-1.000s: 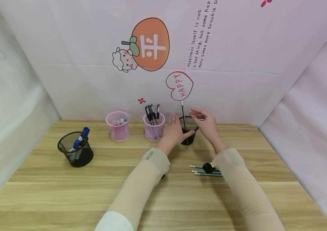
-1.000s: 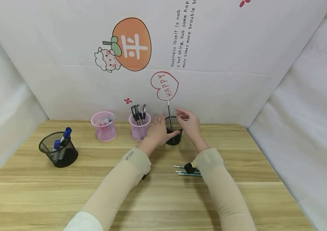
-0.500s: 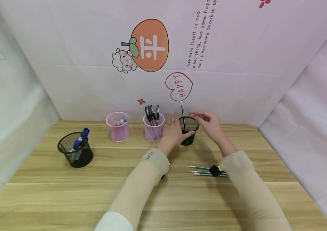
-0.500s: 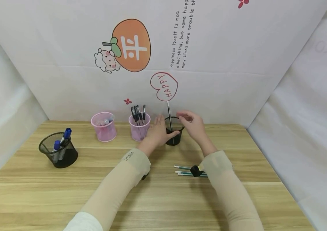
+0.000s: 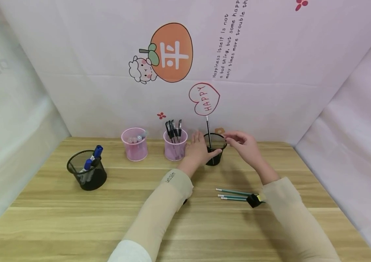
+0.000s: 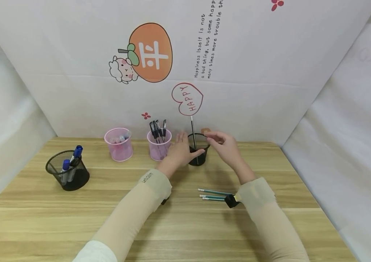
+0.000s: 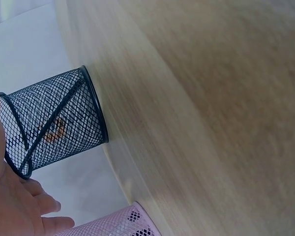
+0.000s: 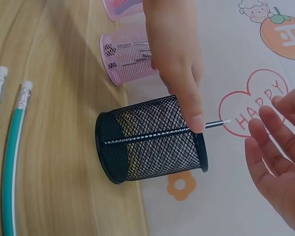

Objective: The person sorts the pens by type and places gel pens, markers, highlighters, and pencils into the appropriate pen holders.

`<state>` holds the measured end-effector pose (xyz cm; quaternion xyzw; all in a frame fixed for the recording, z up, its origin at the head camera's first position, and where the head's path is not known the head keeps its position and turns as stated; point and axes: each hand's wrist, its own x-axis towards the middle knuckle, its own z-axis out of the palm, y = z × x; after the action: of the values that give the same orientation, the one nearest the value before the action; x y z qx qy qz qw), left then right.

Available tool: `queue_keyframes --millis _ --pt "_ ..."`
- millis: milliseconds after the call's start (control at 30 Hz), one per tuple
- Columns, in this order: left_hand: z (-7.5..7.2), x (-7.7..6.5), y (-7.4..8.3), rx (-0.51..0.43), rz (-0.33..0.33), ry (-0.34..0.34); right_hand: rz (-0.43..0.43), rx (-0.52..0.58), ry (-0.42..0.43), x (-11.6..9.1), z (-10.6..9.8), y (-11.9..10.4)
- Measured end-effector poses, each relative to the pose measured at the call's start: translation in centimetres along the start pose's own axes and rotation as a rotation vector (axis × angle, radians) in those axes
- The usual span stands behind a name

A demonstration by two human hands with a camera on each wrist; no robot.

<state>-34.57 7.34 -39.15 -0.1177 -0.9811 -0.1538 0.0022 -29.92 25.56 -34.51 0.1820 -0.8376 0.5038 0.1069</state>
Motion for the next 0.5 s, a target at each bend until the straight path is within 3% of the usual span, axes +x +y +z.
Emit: queue_keyframes --millis 500 --pt "-0.2 -0.2 0.2 -0.001 -0.002 -0.01 0.011 -0.102 -0.149 -2.7 -1.5 1.2"
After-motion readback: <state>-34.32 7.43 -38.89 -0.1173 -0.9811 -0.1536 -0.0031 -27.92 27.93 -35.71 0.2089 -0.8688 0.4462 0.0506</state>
